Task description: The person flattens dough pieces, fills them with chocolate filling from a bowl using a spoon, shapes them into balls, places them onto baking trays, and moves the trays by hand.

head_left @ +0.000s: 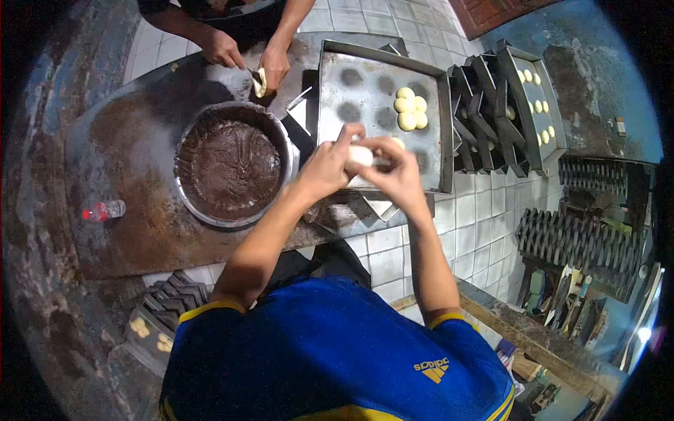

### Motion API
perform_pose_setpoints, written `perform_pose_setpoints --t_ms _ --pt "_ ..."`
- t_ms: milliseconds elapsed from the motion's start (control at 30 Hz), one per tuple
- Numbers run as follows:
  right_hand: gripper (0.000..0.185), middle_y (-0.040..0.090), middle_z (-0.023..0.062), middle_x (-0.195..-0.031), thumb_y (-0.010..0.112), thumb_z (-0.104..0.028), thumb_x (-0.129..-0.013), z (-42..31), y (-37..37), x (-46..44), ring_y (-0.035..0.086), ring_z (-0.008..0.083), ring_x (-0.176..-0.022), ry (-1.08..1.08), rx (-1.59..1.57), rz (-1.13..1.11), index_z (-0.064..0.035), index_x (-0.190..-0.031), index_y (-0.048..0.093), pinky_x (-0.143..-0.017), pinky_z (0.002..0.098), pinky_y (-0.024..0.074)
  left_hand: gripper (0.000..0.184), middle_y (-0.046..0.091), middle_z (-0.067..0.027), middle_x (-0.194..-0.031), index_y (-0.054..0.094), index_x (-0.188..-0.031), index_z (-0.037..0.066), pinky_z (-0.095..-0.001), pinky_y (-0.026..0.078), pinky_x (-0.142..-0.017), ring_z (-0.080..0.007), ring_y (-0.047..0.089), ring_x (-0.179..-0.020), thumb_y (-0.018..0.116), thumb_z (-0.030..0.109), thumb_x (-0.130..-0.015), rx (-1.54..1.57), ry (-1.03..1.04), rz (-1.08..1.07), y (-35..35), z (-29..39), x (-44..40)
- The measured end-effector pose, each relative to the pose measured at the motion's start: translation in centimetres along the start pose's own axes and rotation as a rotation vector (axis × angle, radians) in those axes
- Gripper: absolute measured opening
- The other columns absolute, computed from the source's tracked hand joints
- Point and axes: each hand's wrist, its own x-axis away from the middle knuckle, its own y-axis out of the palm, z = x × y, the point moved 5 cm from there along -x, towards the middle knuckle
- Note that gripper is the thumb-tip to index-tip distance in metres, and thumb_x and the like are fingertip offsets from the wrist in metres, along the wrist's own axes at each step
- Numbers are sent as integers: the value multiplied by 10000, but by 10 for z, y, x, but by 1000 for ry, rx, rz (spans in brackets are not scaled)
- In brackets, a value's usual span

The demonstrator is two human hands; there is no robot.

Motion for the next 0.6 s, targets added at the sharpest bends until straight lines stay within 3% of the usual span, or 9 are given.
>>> perform_pose_setpoints --t_ms 33,133,233,267,367,467,533,567,600 --pt "393 731 90 -1134 868 -169 -830 22 -7 -8 700 182 -1044 87 -115 -7 -42 -1186 763 -862 332 607 852 713 -290 -1059 323 -1473 151 -556 578 -778 -502 711 -924 828 109 -788 -128 -52 -50 0 3 -11" --pt "358 720 53 -1150 841 -160 -888 103 -17 -75 678 143 -1051 -52 79 13 -35 -1211 752 -841 308 606 1275 561 -265 -1460 148 -1626 155 -422 601 -794 -269 716 -761 978 308 -670 -98 -357 -4 -19 -18 -21" --pt "350 710 128 -1185 791 -197 -916 152 0 -133 716 266 -1009 -145 323 -95 -53 -1232 745 -888 360 604 1147 560 -307 -1406 216 -1593 119 -482 590 -868 -407 731 -871 944 258 -718 -182 -403 269 -27 -52 17" --pt "446 639 177 -1336 706 -231 -937 192 15 -146 722 362 -1058 -129 429 -233 -165 -1377 668 -918 469 600 1139 571 -301 -1402 220 -1590 107 -464 585 -884 -402 726 -906 943 245 -722 -82 -494 296 -28 -52 37" --pt "754 368 271 -1633 594 -429 -1010 206 46 -143 408 430 -1488 -518 945 -262 52 -1556 397 -1192 504 406 1094 546 -254 -1444 218 -1586 96 -386 567 -911 -326 683 -1031 925 191 -757 -128 -597 398 -26 -68 114" --pt "891 233 298 -1696 514 -535 -1038 211 53 -134 199 424 -1595 -534 953 -330 156 -1556 298 -1295 491 229 1043 512 -200 -1469 205 -1588 112 -328 559 -895 -246 640 -1107 892 109 -802 -421 -461 453 -5 -57 177" --pt "887 194 287 -1713 456 -555 -1064 240 61 -165 165 406 -1608 -384 821 -462 127 -1591 247 -1306 477 199 961 488 -151 -1447 216 -1581 127 -334 553 -918 -241 577 -1228 819 -20 -847 309 -607 700 3 -45 193" --pt "882 155 276 -1729 398 -574 -1090 264 65 -180 130 388 -1621 -214 688 -598 97 -1625 196 -1316 464 168 961 488 -151 -1447 216 -1581 127 -334 553 -918 -241 577 -1228 819 -20 -847 298 -612 701 5 -35 195" --pt "876 132 243 -1746 288 -605 -1115 284 53 -195 121 357 -1625 22 9 -641 60 -1657 112 -1319 448 128 952 503 -141 -1419 216 -1581 128 -339 551 -918 -241 569 -1234 793 -68 -849 241 -645 722 7 -26 200"
